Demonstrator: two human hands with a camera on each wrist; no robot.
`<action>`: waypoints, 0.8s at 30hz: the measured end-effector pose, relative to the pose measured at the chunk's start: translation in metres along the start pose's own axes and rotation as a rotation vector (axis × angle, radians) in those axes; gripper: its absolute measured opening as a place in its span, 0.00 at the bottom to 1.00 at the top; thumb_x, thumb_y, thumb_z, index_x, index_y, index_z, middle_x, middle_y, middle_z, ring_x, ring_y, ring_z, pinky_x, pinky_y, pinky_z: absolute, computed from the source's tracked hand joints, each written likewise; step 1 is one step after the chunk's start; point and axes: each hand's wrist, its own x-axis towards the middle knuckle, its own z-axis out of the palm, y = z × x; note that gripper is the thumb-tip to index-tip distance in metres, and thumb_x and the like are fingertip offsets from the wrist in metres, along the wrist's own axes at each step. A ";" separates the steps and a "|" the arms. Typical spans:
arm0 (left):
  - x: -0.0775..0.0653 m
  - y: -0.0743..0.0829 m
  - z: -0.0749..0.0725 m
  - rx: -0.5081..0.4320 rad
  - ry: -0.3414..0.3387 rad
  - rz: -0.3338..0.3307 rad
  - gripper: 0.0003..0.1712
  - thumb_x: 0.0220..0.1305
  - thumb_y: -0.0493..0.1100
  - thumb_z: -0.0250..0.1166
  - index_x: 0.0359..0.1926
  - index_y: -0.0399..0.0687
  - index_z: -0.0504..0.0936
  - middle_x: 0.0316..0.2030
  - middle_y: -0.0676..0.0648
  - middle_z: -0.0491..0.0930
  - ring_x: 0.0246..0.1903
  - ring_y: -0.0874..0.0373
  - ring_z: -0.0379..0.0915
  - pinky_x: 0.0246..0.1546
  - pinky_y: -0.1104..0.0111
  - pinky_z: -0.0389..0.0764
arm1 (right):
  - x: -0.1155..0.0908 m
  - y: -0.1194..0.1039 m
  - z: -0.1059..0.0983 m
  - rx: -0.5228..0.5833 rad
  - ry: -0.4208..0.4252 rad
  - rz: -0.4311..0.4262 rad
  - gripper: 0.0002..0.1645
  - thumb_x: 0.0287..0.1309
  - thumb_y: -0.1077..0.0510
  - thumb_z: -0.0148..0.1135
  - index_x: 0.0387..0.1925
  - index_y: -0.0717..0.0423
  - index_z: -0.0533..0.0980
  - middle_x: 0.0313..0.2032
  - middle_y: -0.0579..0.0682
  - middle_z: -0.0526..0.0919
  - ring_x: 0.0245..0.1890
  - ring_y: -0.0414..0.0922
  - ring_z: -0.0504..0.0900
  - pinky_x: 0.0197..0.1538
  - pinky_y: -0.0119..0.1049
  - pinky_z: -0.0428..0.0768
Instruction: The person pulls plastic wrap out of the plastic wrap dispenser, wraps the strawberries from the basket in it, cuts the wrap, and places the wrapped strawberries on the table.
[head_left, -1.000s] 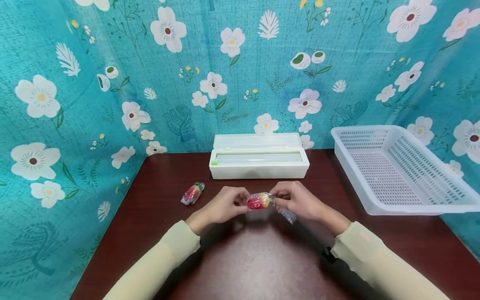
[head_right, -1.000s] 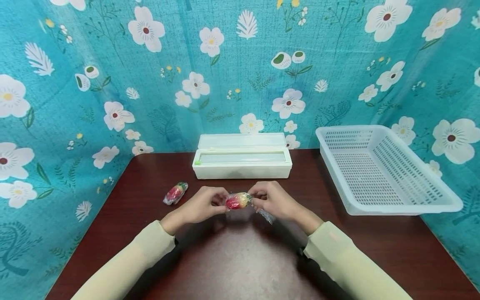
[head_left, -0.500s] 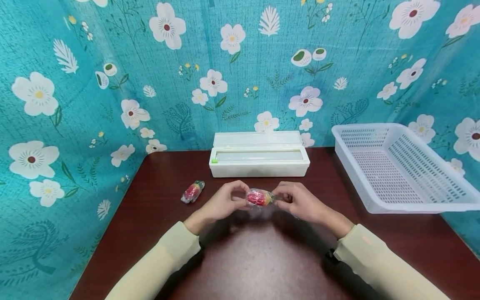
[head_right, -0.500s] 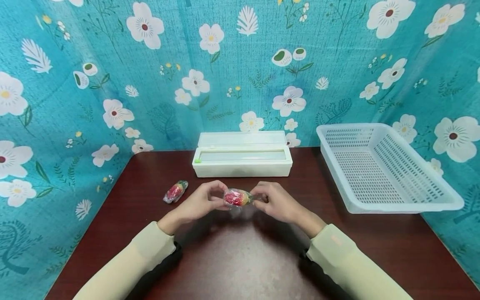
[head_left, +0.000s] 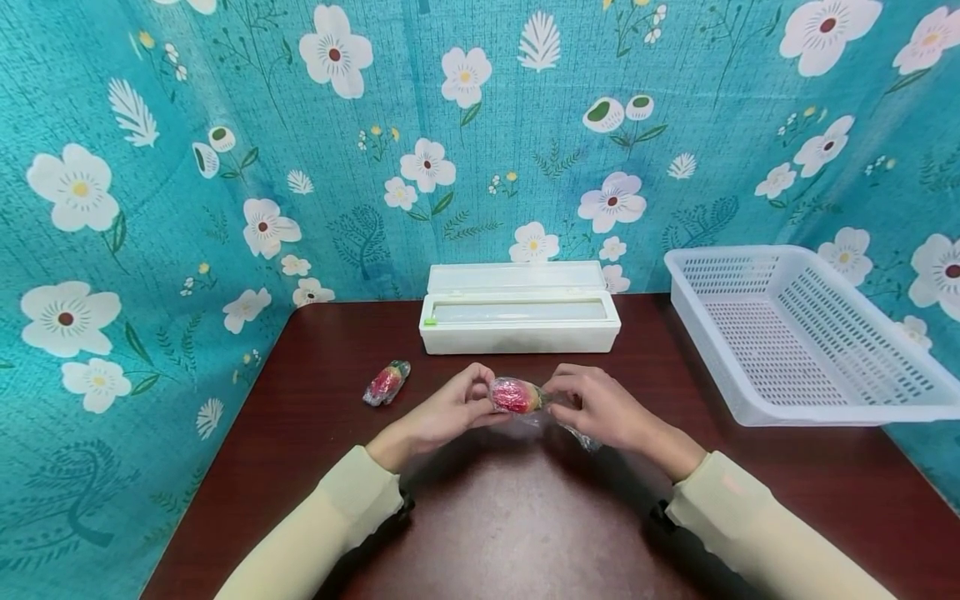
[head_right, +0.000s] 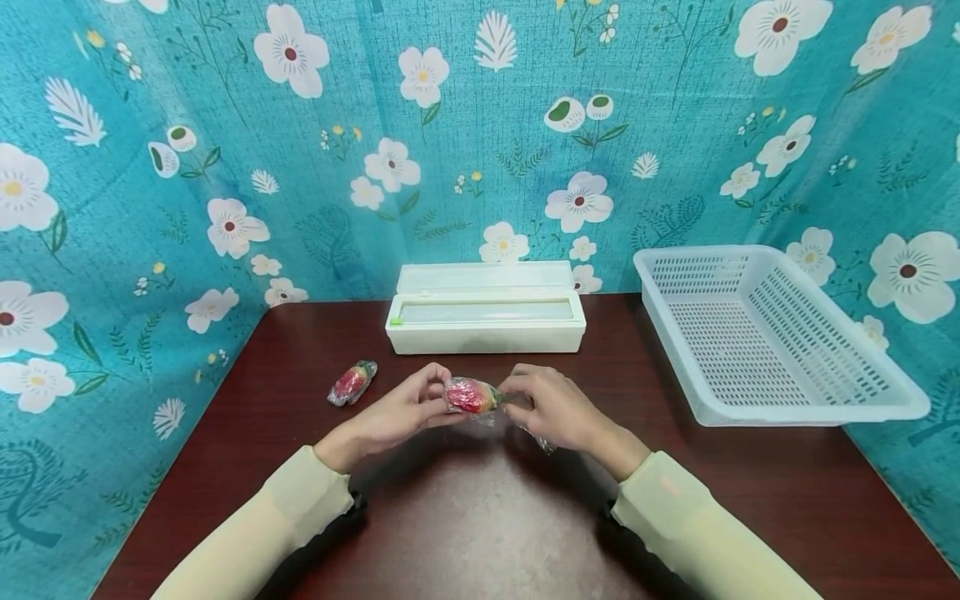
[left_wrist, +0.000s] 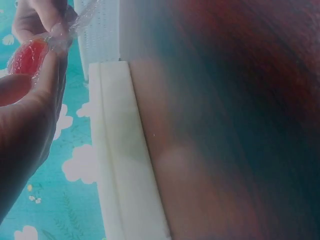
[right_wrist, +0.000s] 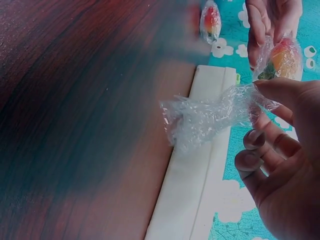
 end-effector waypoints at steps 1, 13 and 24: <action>0.000 -0.001 0.000 -0.007 0.005 -0.003 0.13 0.77 0.25 0.50 0.54 0.41 0.60 0.60 0.30 0.75 0.59 0.51 0.80 0.67 0.46 0.72 | 0.000 0.000 0.000 -0.006 -0.004 0.003 0.10 0.60 0.61 0.74 0.44 0.50 0.88 0.37 0.40 0.83 0.30 0.35 0.76 0.34 0.29 0.79; -0.001 -0.003 -0.003 -0.021 -0.034 -0.002 0.28 0.76 0.30 0.53 0.73 0.41 0.57 0.69 0.36 0.69 0.59 0.56 0.76 0.70 0.50 0.74 | 0.002 -0.004 -0.001 -0.092 -0.020 -0.006 0.09 0.59 0.60 0.75 0.43 0.48 0.88 0.37 0.39 0.81 0.33 0.38 0.77 0.37 0.31 0.80; 0.001 -0.006 0.000 0.036 0.001 -0.062 0.27 0.76 0.45 0.64 0.70 0.39 0.73 0.63 0.39 0.78 0.56 0.54 0.78 0.69 0.51 0.75 | 0.004 -0.006 0.002 -0.137 -0.022 0.014 0.12 0.58 0.55 0.76 0.43 0.47 0.84 0.41 0.41 0.80 0.37 0.39 0.78 0.40 0.35 0.80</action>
